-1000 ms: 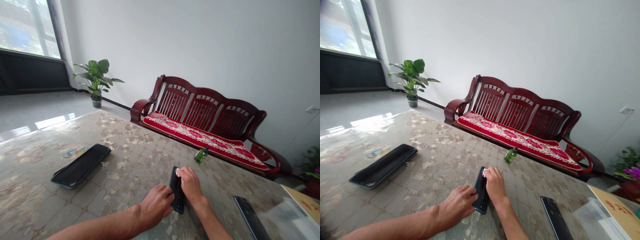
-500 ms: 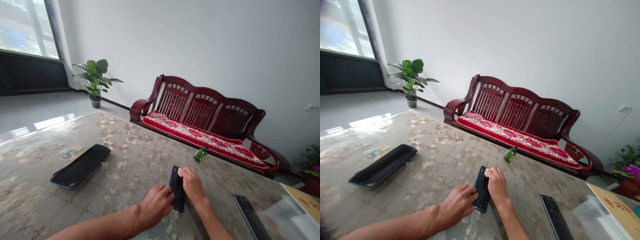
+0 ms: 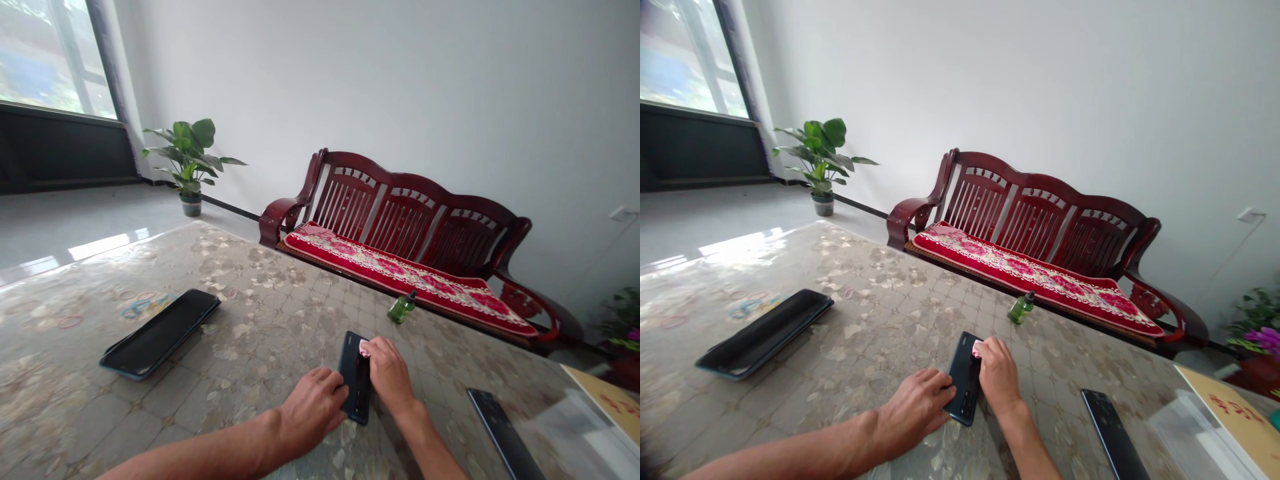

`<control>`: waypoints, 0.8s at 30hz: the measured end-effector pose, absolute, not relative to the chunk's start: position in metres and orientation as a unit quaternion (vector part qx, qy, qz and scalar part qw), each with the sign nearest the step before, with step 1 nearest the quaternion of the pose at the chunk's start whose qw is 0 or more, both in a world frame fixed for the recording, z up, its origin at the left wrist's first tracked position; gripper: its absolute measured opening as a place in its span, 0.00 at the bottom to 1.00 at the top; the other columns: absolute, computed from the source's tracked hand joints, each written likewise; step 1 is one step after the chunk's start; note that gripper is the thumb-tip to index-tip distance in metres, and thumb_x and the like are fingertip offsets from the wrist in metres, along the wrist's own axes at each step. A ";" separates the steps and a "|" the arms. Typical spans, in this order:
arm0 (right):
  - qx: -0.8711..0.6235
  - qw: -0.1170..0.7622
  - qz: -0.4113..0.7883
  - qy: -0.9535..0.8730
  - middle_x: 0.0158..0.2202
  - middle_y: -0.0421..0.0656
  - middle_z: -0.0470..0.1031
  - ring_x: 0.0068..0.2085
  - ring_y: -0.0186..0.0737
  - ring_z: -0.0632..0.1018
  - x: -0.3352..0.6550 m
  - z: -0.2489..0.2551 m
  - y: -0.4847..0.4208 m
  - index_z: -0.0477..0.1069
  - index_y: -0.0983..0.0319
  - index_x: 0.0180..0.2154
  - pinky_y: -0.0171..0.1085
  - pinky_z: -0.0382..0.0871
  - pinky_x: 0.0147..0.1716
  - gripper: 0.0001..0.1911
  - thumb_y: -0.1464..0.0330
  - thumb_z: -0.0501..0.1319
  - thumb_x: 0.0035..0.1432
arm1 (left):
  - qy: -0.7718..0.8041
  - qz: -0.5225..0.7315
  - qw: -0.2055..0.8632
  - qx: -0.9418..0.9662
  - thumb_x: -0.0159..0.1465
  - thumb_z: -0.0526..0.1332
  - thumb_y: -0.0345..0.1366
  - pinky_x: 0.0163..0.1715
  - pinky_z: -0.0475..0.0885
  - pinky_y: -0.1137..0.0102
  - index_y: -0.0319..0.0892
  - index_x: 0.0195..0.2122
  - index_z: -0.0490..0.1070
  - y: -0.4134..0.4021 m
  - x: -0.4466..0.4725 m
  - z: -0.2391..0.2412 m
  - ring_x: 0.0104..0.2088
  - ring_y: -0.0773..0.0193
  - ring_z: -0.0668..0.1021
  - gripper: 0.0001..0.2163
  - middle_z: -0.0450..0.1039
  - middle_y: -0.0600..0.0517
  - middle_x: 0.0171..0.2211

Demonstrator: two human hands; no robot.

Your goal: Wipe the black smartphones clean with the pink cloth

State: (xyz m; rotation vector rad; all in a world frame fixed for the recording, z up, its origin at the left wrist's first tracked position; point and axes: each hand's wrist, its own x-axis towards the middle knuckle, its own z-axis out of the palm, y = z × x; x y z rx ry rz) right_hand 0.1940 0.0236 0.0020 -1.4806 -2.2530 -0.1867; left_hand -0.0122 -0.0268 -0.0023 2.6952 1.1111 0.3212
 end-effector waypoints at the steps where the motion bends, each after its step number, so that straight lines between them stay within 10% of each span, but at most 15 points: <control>1: -0.544 0.218 -0.074 -0.807 0.34 0.41 0.74 0.38 0.39 0.72 0.195 0.003 0.029 0.76 0.57 0.36 0.34 0.64 0.39 0.16 0.79 0.53 0.61 | 0.378 0.109 0.105 0.913 0.66 0.62 0.40 0.46 0.72 0.63 0.44 0.45 0.70 -0.027 -0.012 -0.001 0.44 0.56 0.75 0.09 0.72 0.49 0.44; 24: -0.543 0.244 -0.033 -0.803 0.32 0.41 0.74 0.35 0.36 0.75 0.200 -0.007 0.009 0.77 0.57 0.38 0.32 0.65 0.36 0.19 0.79 0.50 0.59 | 0.380 0.118 0.115 0.910 0.67 0.60 0.40 0.45 0.72 0.65 0.43 0.41 0.69 -0.027 -0.012 0.000 0.41 0.58 0.75 0.07 0.71 0.50 0.41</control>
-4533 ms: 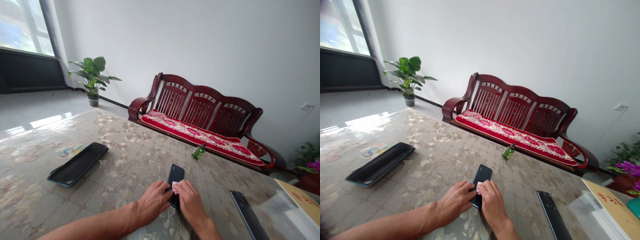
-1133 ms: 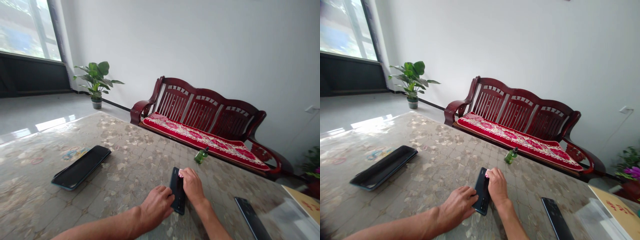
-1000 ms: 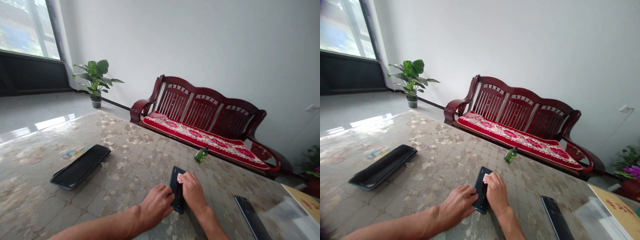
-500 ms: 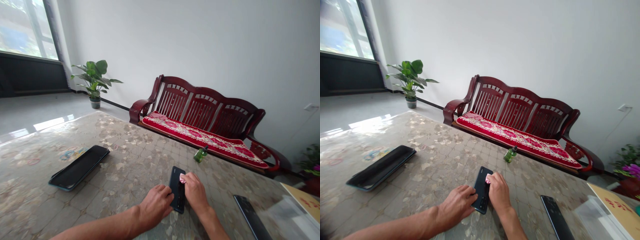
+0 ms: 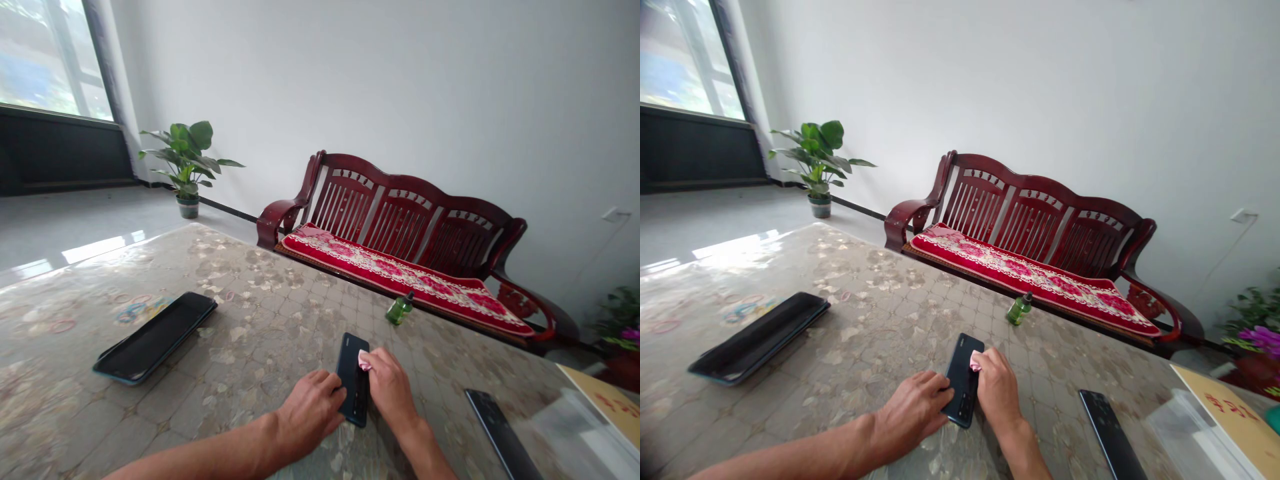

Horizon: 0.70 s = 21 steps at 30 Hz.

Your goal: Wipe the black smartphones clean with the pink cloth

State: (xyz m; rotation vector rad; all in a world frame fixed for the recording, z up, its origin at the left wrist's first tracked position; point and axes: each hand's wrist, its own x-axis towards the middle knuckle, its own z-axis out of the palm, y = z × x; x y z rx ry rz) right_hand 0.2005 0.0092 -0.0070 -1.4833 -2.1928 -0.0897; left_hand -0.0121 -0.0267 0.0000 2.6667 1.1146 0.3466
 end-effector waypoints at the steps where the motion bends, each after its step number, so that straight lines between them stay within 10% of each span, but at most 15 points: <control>1: -0.537 0.242 -0.029 -0.808 0.32 0.41 0.74 0.36 0.36 0.75 0.201 -0.009 0.004 0.77 0.56 0.38 0.32 0.65 0.37 0.20 0.79 0.50 0.59 | 0.380 0.120 0.113 0.910 0.67 0.60 0.40 0.45 0.72 0.65 0.43 0.41 0.69 -0.027 -0.012 -0.001 0.41 0.58 0.75 0.07 0.71 0.50 0.41; 21: -0.518 0.265 0.015 -0.813 0.33 0.42 0.73 0.37 0.38 0.74 0.196 -0.006 -0.006 0.76 0.57 0.38 0.33 0.65 0.39 0.19 0.79 0.49 0.61 | 0.377 0.126 0.102 0.912 0.67 0.60 0.40 0.44 0.72 0.64 0.44 0.41 0.69 -0.026 -0.011 -0.006 0.41 0.57 0.74 0.06 0.71 0.50 0.41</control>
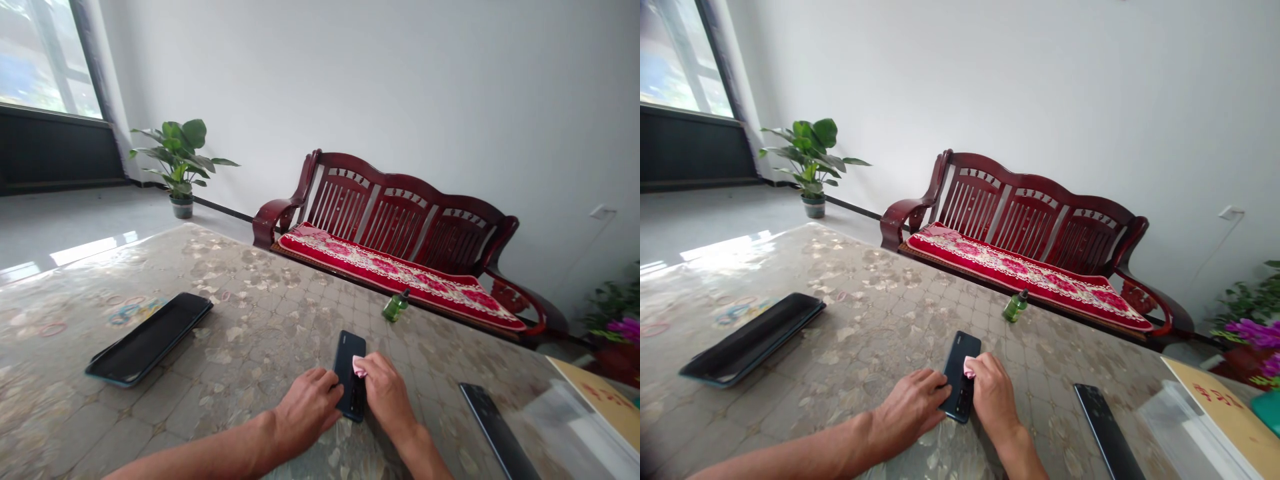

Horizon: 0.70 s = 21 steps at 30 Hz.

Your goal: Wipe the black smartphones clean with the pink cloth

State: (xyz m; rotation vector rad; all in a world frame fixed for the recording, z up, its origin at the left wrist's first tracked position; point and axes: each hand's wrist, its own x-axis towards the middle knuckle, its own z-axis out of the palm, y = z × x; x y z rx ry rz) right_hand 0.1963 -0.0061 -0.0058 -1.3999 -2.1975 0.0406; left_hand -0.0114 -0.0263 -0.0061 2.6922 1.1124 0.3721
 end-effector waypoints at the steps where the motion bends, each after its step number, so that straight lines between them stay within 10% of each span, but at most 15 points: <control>1: -0.522 0.266 0.011 -0.810 0.33 0.42 0.73 0.37 0.38 0.74 0.196 -0.005 0.000 0.76 0.58 0.37 0.33 0.65 0.39 0.19 0.79 0.49 0.61 | 0.376 0.125 0.102 0.913 0.67 0.60 0.40 0.44 0.72 0.64 0.44 0.41 0.69 -0.026 -0.011 -0.006 0.41 0.57 0.74 0.06 0.71 0.50 0.41; 21: -0.526 0.309 0.016 -0.792 0.30 0.42 0.73 0.32 0.37 0.74 0.190 -0.002 0.018 0.75 0.57 0.32 0.34 0.67 0.34 0.17 0.77 0.49 0.60 | 0.380 0.122 0.106 0.911 0.66 0.61 0.40 0.45 0.73 0.64 0.44 0.43 0.70 -0.025 -0.012 -0.005 0.42 0.57 0.75 0.07 0.72 0.50 0.43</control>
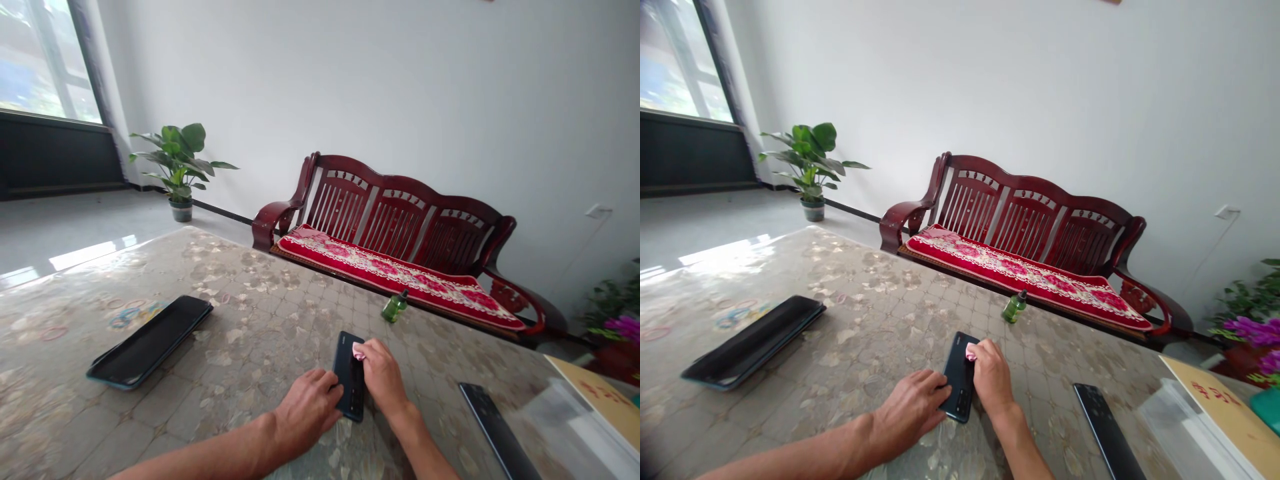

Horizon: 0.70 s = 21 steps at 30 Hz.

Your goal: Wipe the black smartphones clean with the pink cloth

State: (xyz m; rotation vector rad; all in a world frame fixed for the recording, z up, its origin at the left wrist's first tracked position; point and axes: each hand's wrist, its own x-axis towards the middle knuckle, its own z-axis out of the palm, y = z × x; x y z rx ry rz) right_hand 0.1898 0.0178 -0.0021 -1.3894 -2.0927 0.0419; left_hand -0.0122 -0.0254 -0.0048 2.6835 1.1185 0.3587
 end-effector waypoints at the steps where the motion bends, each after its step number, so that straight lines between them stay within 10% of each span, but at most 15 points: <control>1: -0.527 0.318 0.014 -0.788 0.29 0.42 0.73 0.31 0.37 0.74 0.189 -0.002 0.022 0.75 0.57 0.31 0.33 0.67 0.33 0.18 0.77 0.49 0.60 | 0.380 0.121 0.105 0.911 0.66 0.61 0.40 0.45 0.73 0.64 0.44 0.43 0.70 -0.025 -0.012 -0.005 0.42 0.57 0.75 0.07 0.72 0.50 0.43; 11: -0.490 0.320 0.057 -0.809 0.32 0.41 0.72 0.36 0.37 0.75 0.188 -0.011 -0.025 0.76 0.56 0.36 0.33 0.67 0.38 0.19 0.80 0.50 0.58 | 0.391 0.144 0.107 0.903 0.65 0.62 0.38 0.46 0.72 0.63 0.45 0.43 0.70 -0.026 -0.013 -0.011 0.42 0.57 0.75 0.07 0.72 0.51 0.43; 21: -0.506 0.507 0.125 -0.686 0.34 0.42 0.76 0.35 0.36 0.77 0.207 -0.029 -0.013 0.79 0.57 0.40 0.32 0.71 0.36 0.11 0.70 0.58 0.61 | 0.376 0.142 0.135 0.906 0.68 0.55 0.32 0.50 0.70 0.68 0.46 0.43 0.75 -0.015 -0.016 0.005 0.44 0.60 0.76 0.09 0.75 0.51 0.42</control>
